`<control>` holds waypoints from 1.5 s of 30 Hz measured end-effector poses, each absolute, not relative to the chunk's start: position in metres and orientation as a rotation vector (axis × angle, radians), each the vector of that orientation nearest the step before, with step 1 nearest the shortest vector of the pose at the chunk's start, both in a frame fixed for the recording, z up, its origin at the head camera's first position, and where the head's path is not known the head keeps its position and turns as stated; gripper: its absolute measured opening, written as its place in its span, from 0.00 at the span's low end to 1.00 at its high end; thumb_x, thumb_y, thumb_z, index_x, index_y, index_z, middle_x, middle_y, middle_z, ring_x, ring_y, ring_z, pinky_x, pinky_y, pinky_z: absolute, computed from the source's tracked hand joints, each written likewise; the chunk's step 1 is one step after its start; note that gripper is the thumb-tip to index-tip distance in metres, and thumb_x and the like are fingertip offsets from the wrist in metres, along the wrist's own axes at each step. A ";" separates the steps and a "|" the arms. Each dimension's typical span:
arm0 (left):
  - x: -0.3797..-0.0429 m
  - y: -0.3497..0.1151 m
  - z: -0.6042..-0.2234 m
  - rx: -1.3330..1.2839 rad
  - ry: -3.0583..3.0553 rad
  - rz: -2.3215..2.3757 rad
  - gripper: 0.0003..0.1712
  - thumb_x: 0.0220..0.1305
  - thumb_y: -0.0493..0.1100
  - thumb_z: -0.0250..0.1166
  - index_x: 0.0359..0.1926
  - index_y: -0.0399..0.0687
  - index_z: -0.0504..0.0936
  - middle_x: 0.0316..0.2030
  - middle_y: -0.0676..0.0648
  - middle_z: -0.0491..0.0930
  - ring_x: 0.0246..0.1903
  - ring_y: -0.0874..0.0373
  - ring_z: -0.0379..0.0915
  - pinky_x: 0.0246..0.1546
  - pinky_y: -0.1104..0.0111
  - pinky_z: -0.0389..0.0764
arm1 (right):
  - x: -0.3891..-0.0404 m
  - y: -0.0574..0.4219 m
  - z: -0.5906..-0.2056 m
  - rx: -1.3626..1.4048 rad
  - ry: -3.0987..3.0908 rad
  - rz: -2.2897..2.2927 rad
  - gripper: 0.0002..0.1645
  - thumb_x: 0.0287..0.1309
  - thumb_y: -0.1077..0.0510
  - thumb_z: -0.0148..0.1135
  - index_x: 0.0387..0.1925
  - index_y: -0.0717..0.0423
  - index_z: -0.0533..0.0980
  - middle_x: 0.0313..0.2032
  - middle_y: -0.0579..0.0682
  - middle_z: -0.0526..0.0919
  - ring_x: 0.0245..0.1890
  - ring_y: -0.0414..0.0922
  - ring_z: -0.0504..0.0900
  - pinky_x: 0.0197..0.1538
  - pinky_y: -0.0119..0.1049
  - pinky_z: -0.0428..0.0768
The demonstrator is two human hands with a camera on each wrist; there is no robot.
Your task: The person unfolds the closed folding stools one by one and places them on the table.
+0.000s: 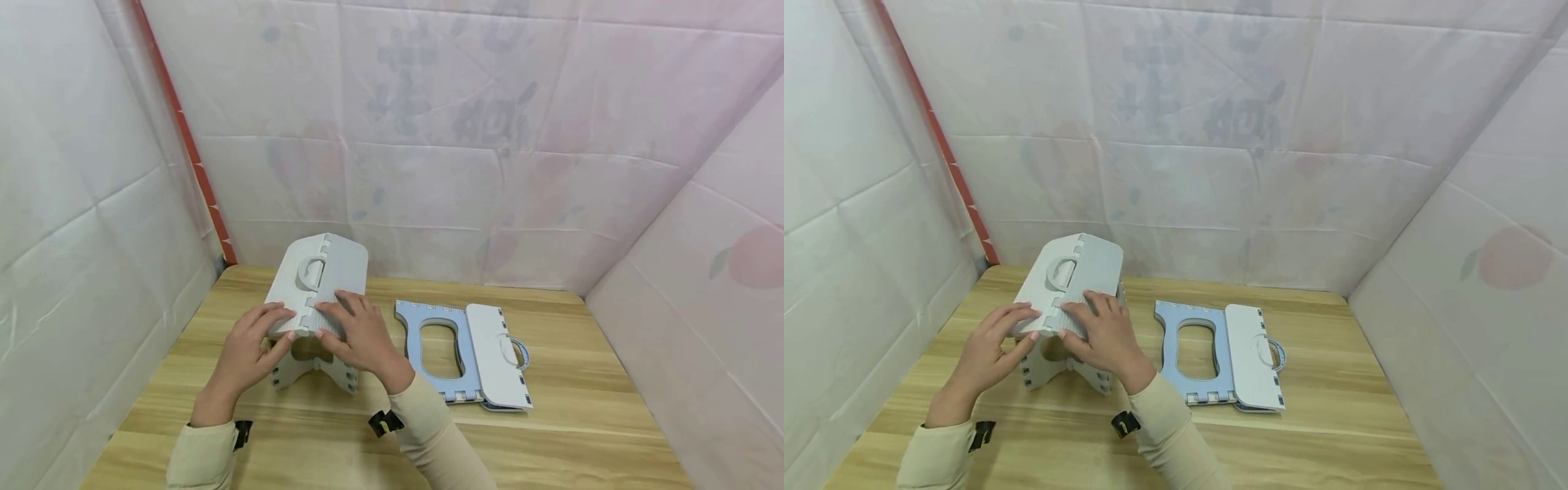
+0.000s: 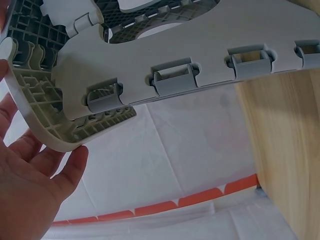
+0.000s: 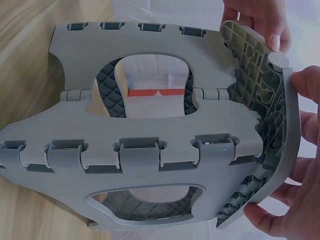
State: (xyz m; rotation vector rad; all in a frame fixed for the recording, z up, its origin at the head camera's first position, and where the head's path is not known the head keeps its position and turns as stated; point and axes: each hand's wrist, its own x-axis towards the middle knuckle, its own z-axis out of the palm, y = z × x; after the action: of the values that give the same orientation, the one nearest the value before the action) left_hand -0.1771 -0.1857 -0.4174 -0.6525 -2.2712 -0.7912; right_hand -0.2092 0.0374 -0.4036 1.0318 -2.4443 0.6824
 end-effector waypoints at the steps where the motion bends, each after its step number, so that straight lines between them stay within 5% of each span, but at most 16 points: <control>1: -0.177 -0.186 -0.417 -0.659 -2.268 -0.785 0.18 0.51 0.43 0.66 0.45 0.45 0.80 0.47 0.40 0.76 0.47 0.43 0.71 0.44 0.49 0.70 | -0.209 0.038 -0.404 1.030 -2.441 0.678 0.24 0.60 0.43 0.54 0.56 0.45 0.74 0.58 0.58 0.68 0.57 0.54 0.66 0.46 0.55 0.70; 38: -0.184 -0.187 -0.413 -0.681 -2.277 -0.610 0.15 0.48 0.47 0.66 0.38 0.46 0.81 0.42 0.38 0.77 0.40 0.41 0.73 0.36 0.46 0.72 | -0.213 0.033 -0.405 0.992 -2.431 0.599 0.23 0.56 0.41 0.58 0.51 0.45 0.77 0.56 0.57 0.71 0.56 0.53 0.67 0.45 0.52 0.70; 45: -0.180 -0.175 -0.413 -0.658 -2.192 -0.567 0.26 0.60 0.60 0.57 0.38 0.40 0.81 0.41 0.34 0.75 0.40 0.37 0.72 0.34 0.43 0.72 | -0.212 0.044 -0.398 1.017 -2.407 0.638 0.28 0.53 0.43 0.62 0.54 0.50 0.75 0.56 0.63 0.70 0.57 0.58 0.68 0.49 0.57 0.70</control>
State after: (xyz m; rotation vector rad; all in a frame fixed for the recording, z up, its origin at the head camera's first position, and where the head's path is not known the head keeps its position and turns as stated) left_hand -0.1799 -0.1752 -0.4129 -0.6578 -2.1924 -0.5666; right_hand -0.2120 0.0445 -0.3983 1.0169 -2.4070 0.6376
